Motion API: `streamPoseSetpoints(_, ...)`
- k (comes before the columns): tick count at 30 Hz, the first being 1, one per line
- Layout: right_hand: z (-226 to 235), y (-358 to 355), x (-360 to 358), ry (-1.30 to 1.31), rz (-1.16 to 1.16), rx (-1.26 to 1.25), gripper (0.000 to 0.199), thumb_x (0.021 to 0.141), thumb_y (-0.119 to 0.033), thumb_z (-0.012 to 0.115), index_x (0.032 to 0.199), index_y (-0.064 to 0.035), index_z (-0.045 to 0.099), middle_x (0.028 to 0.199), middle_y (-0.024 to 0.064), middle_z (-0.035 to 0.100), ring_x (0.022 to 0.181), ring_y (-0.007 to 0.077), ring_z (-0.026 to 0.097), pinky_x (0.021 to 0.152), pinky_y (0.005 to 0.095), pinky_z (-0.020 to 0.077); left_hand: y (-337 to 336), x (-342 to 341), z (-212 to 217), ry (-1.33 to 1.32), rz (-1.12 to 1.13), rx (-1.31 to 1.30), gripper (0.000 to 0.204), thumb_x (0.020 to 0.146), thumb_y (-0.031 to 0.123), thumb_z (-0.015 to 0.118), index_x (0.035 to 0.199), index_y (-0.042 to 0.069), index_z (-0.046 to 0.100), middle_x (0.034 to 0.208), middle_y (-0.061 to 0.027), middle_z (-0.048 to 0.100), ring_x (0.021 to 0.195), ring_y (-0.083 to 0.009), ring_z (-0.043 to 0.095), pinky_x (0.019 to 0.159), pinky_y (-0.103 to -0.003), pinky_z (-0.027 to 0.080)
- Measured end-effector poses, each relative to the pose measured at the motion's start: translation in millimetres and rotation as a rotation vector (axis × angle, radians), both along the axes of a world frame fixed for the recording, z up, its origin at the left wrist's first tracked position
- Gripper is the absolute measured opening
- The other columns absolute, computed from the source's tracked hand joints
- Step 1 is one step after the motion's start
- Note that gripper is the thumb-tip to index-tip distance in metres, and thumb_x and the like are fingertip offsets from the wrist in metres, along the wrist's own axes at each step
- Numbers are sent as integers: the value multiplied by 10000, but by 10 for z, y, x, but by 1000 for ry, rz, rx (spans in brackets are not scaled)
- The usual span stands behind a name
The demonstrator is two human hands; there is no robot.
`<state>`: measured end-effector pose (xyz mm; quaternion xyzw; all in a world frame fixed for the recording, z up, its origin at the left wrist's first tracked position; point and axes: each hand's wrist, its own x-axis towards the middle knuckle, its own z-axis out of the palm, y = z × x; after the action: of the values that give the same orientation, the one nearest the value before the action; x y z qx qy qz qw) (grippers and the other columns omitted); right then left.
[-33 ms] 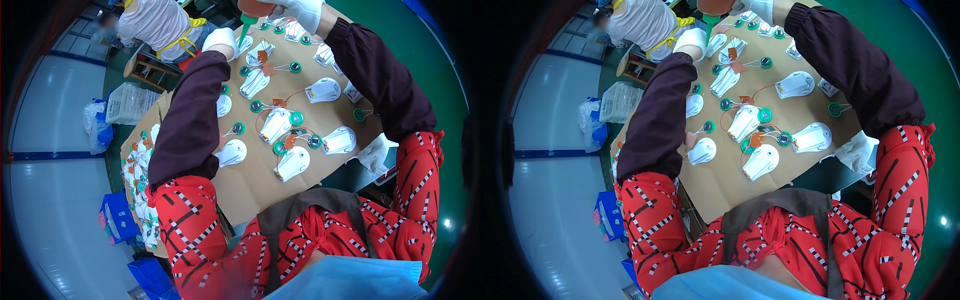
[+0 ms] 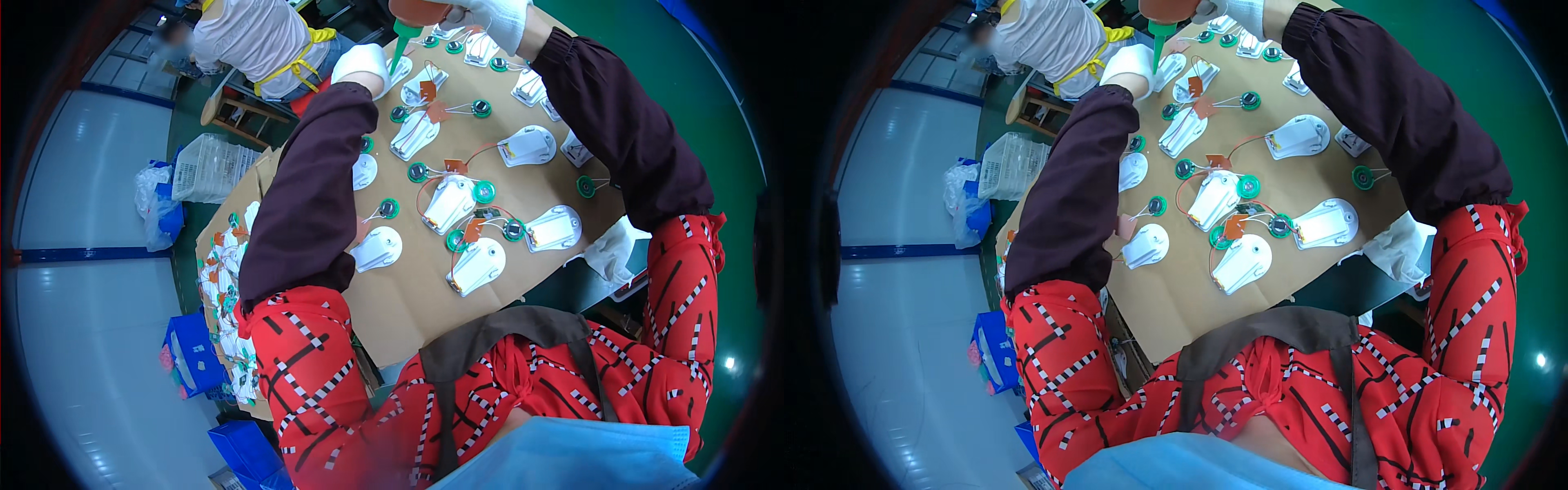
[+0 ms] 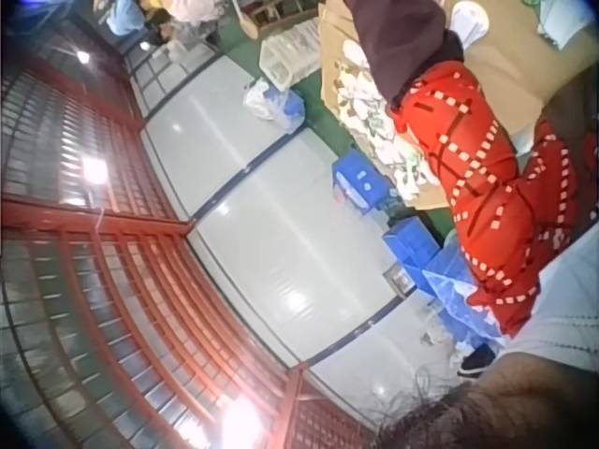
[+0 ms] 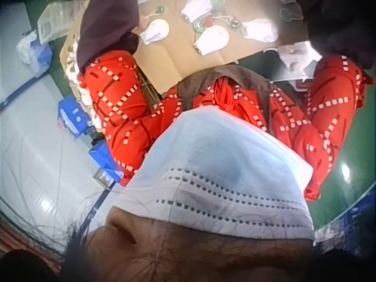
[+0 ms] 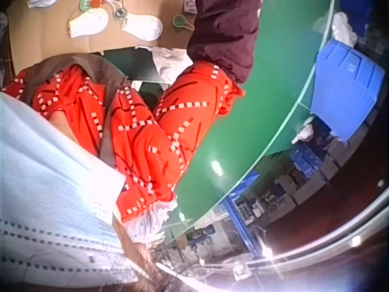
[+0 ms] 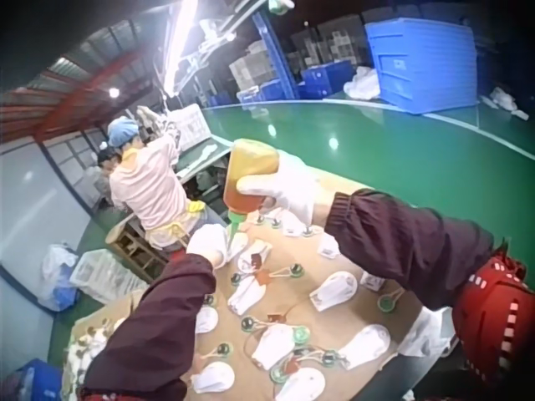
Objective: Applying adhesive from a squeeze bottle to small electronic components arranged on cardboard sheets.
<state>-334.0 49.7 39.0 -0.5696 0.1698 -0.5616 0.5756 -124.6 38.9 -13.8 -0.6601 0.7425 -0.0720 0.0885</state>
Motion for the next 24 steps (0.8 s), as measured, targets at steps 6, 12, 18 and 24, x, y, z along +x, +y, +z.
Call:
streamPoseSetpoints(6, -90, -84, -173, 33, -54, 50, 519, 743, -68, 770, 1225, -79, 577, 1043, 40, 648, 849, 134, 630, 708, 299, 530, 32, -154, -32, 6, 35, 2, 274, 881, 254, 593, 1045, 69, 710, 1053, -158, 683, 975, -302, 658, 829, -376, 523)
streamPoseSetpoints(12, -46, 103, -169, 211, -176, 34, 540, 730, -126, 790, 1222, -66, 577, 1042, 68, 651, 866, 162, 639, 737, 316, 536, -25, 47, -93, 275, 219, -30, 308, 747, 276, 677, 941, 41, 715, 911, -137, 706, 864, -245, 684, 779, -342, 517)
streamPoseSetpoints(18, -258, -116, -44, 286, -186, -125, 647, 673, -200, 818, 1230, -35, 531, 1076, 100, 644, 959, 169, 622, 803, 322, 523, -232, 191, -250, 500, 342, 70, 348, 784, 331, 650, 1035, 102, 723, 1053, -137, 688, 987, -292, 652, 877, -328, 499)
streamPoseSetpoints(24, -294, -23, 152, 438, -349, -157, 613, 641, -256, 833, 1138, -39, 546, 1066, 116, 640, 1003, 216, 611, 883, 348, 484, -315, 403, -379, 597, 332, 67, 270, 789, 281, 701, 1008, 127, 740, 1035, -80, 706, 947, -228, 667, 842, -316, 500)
